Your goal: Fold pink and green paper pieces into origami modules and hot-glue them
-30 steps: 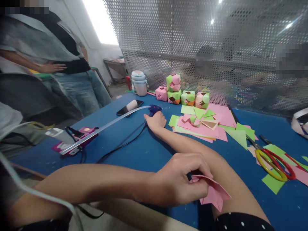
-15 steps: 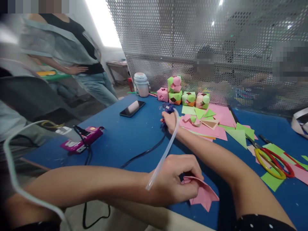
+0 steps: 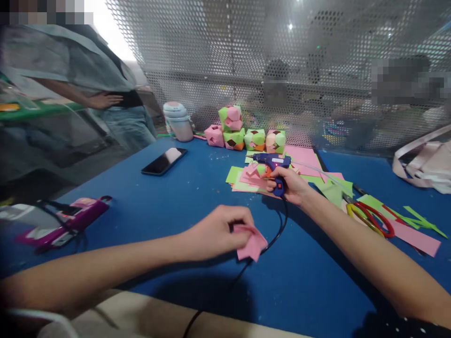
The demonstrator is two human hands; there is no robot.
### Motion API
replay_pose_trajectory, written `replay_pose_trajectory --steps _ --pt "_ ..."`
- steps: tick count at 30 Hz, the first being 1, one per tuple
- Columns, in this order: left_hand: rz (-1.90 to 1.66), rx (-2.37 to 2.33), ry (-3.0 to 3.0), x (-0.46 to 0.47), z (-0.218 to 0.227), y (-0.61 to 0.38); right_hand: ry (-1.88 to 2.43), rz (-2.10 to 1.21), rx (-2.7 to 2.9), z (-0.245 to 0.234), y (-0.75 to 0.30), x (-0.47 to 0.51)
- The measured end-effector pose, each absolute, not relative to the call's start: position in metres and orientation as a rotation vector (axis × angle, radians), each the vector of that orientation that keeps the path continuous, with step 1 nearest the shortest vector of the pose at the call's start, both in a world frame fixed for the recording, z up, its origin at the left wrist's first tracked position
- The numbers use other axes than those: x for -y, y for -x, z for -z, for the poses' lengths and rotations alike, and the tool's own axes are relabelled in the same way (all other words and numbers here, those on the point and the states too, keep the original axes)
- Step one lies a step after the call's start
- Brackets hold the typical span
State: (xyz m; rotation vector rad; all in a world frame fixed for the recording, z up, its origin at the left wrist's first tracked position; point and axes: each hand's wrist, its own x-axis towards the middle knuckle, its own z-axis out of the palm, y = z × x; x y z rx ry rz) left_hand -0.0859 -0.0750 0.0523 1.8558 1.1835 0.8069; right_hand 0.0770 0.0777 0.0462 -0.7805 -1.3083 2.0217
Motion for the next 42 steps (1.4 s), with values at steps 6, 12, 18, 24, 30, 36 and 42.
replay_pose_trajectory --steps 6,12,18,24,30,36,42 --pt "-1.048 -1.532 -1.421 0.04 -0.035 0.105 0.808 -1.809 1.463 -0.04 -0.122 -0.031" --pt "-1.128 -1.495 -1.368 0.018 -0.017 0.099 1.042 -1.45 1.879 -0.039 -0.155 -0.004" --pt "-1.097 -1.349 -1.37 0.01 -0.008 0.072 1.381 -0.999 2.027 -0.034 -0.166 0.01" --pt "-1.126 -1.311 -1.306 0.006 0.001 0.061 1.364 -0.846 1.985 -0.018 -0.168 0.017" --pt "-1.077 -1.36 -1.298 0.007 0.005 0.06 1.347 -0.818 1.947 -0.015 -0.163 0.019" --pt "-1.101 -1.297 -1.283 0.007 0.009 0.062 1.415 -0.859 1.966 -0.002 -0.17 0.01" --pt "-1.093 -1.338 -1.257 0.008 0.007 0.061 1.435 -0.829 1.954 -0.006 -0.168 0.011"
